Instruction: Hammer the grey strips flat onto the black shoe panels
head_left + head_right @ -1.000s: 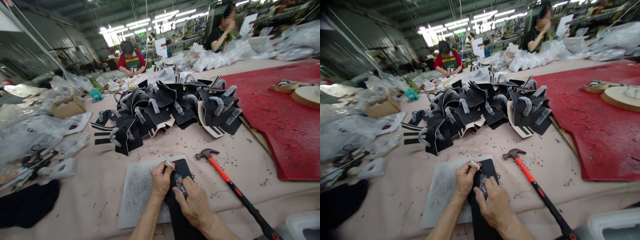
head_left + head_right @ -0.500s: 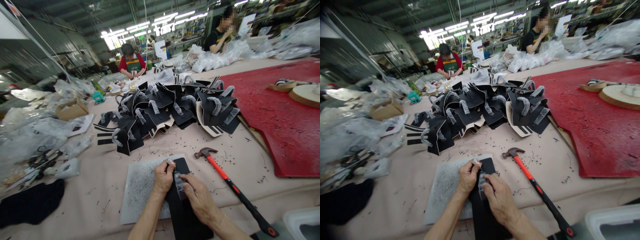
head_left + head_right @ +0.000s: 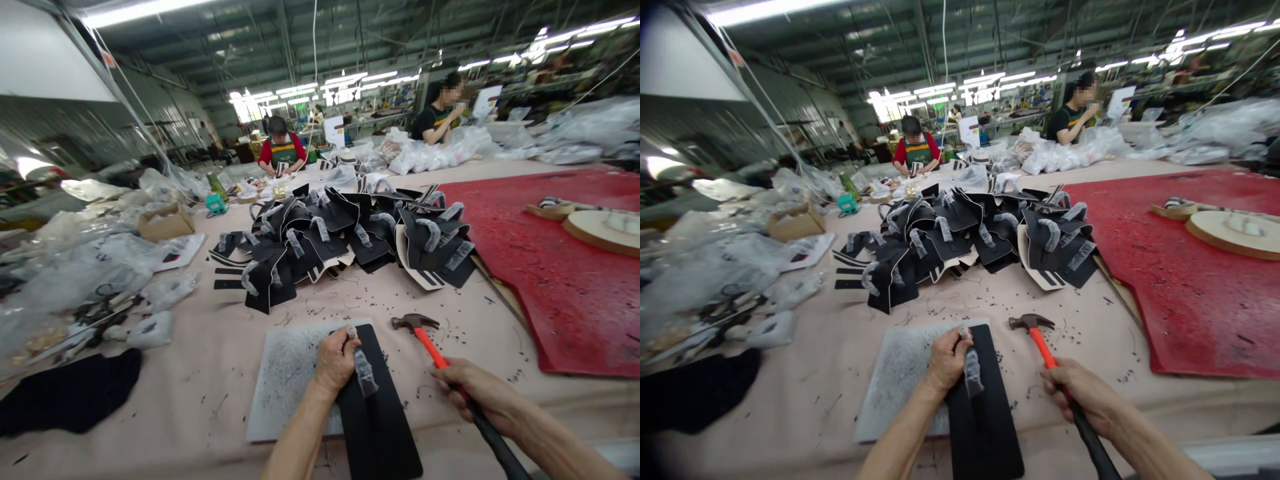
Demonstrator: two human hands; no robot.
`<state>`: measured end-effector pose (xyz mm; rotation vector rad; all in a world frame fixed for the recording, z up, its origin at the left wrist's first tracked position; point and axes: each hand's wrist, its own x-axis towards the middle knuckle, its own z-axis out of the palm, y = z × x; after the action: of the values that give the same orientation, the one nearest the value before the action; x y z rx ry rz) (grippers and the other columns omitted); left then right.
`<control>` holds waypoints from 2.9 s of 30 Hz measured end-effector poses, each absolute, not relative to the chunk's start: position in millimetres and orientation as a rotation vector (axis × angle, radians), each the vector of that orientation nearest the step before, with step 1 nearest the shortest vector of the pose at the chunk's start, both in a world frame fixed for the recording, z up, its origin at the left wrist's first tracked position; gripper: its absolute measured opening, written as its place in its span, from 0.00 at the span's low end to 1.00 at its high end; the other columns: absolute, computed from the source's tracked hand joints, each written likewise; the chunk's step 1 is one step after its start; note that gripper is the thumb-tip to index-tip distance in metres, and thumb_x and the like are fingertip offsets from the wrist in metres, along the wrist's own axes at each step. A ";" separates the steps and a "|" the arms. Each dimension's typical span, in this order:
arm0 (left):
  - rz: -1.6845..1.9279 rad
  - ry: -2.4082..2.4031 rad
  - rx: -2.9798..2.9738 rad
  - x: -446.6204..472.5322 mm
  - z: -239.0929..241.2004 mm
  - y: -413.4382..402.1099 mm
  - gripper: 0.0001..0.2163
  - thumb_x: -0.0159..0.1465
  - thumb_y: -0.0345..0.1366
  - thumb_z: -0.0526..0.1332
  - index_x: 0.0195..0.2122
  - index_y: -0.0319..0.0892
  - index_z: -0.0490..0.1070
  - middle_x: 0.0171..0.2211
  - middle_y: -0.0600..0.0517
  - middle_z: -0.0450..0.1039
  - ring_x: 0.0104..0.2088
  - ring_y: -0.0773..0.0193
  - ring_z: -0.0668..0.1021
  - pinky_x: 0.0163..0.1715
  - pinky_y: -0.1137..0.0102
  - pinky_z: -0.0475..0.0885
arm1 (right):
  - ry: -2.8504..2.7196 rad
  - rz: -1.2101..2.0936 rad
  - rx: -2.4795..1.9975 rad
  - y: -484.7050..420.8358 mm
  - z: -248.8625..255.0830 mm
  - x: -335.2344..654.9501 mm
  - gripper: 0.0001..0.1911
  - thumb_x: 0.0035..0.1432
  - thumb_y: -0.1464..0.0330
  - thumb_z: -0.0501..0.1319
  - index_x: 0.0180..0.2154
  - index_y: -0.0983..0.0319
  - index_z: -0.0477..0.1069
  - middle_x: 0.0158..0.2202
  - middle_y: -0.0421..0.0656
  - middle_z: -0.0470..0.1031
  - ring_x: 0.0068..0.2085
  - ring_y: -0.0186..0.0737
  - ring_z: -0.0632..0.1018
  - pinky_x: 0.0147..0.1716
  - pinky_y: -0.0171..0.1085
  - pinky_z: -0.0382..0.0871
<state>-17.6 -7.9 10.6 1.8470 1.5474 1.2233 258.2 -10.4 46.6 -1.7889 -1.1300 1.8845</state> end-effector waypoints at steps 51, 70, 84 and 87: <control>1.677 1.488 0.715 -31.6 17.6 7.1 0.16 0.59 0.48 0.65 0.30 0.37 0.73 0.25 0.51 0.76 0.28 0.60 0.81 0.30 0.68 0.78 | -2.576 -0.101 -1.032 -29.4 51.0 151.4 0.07 0.62 0.73 0.56 0.40 0.62 0.73 0.56 0.53 0.71 0.54 0.53 0.70 0.54 0.51 0.61; 1.526 1.701 1.194 -21.8 27.6 -22.4 0.12 0.62 0.43 0.62 0.28 0.40 0.75 0.24 0.50 0.78 0.27 0.60 0.79 0.31 0.70 0.73 | -2.147 0.527 -1.832 -38.7 74.8 133.4 0.12 0.66 0.65 0.52 0.47 0.63 0.67 0.35 0.52 0.80 0.36 0.49 0.82 0.34 0.39 0.65; 1.331 1.549 1.283 -7.5 4.5 4.3 0.11 0.61 0.42 0.61 0.32 0.40 0.77 0.28 0.51 0.79 0.30 0.62 0.79 0.34 0.71 0.73 | -1.736 1.067 -1.655 -47.4 33.9 127.9 0.21 0.65 0.54 0.51 0.47 0.64 0.66 0.42 0.54 0.80 0.45 0.50 0.80 0.43 0.40 0.69; 1.316 1.552 1.284 -7.1 7.1 3.3 0.11 0.62 0.43 0.61 0.32 0.40 0.77 0.29 0.51 0.79 0.30 0.61 0.79 0.34 0.71 0.73 | -1.760 1.068 -1.639 -49.0 33.0 129.1 0.23 0.64 0.52 0.51 0.48 0.65 0.66 0.41 0.55 0.80 0.44 0.51 0.80 0.42 0.41 0.69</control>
<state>-7.1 3.3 7.1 1.2837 1.5522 1.3158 129.1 -49.0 33.0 -1.6388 -1.7597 1.0676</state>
